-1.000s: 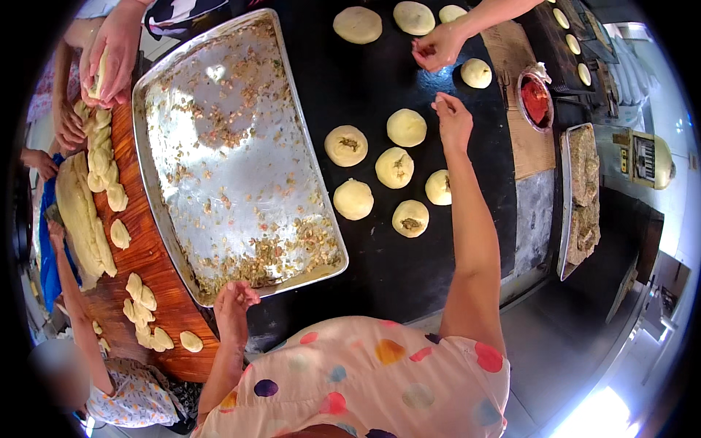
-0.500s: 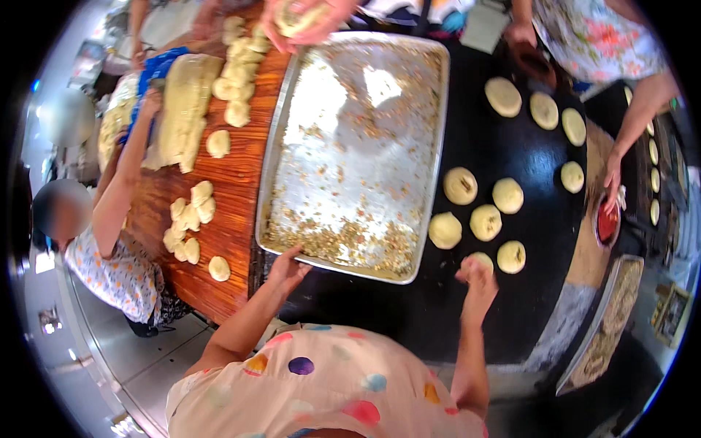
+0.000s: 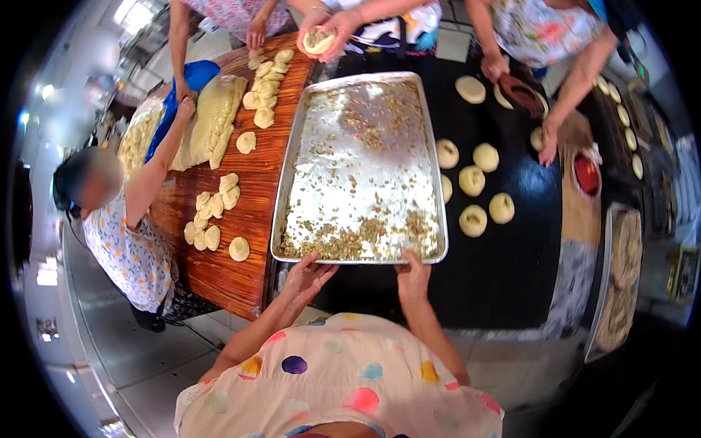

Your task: The person flattens dough discs, scoops a crumbly filling from a tray, and encloses it to form round pastries. They place finished pastries on a black countertop and retrieve a new tray of filling from a shelf.

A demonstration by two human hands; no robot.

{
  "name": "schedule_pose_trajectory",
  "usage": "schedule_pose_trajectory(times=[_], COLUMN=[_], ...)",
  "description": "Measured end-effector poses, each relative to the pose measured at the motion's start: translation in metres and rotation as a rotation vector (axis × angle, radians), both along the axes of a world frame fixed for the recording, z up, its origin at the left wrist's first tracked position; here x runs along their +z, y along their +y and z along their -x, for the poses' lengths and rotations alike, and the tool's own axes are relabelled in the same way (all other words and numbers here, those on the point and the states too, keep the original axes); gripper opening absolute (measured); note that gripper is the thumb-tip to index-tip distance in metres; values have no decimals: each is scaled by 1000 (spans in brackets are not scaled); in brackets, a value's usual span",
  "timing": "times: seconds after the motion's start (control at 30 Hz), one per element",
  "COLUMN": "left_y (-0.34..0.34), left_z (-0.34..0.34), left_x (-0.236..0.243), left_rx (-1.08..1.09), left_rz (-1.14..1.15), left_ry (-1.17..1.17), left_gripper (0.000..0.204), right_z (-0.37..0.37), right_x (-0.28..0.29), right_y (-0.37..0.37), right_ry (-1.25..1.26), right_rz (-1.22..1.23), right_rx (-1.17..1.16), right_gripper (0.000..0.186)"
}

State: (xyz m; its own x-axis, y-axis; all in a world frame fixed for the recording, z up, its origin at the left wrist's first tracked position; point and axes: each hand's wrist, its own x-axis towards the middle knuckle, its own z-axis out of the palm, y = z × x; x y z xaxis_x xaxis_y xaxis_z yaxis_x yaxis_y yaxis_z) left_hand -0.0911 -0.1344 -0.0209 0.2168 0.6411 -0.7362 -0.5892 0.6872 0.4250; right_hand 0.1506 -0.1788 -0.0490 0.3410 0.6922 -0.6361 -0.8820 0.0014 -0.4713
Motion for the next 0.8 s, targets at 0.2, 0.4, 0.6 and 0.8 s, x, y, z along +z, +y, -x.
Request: schedule_pose_trajectory(times=[0.2,0.4,0.6,0.8], left_y=[4,-35,-35,-27], left_z=[80,95,97,98], left_x=[5,-13,-54,-83], left_rx=[10,-539,-483,-454], left_rz=[-169,-110,-286,-423], left_ry=[-142,190,386,465], left_gripper=[77,60,50,59], right_z=[-16,1,13,15], right_x=[15,14,15,7], right_y=[-10,-134,-165,-173], right_ry=[-102,-237,-300,-261], right_rz=[-8,23,44,82], right_rx=[38,-4,-101,-152], right_gripper=[31,27,11,30])
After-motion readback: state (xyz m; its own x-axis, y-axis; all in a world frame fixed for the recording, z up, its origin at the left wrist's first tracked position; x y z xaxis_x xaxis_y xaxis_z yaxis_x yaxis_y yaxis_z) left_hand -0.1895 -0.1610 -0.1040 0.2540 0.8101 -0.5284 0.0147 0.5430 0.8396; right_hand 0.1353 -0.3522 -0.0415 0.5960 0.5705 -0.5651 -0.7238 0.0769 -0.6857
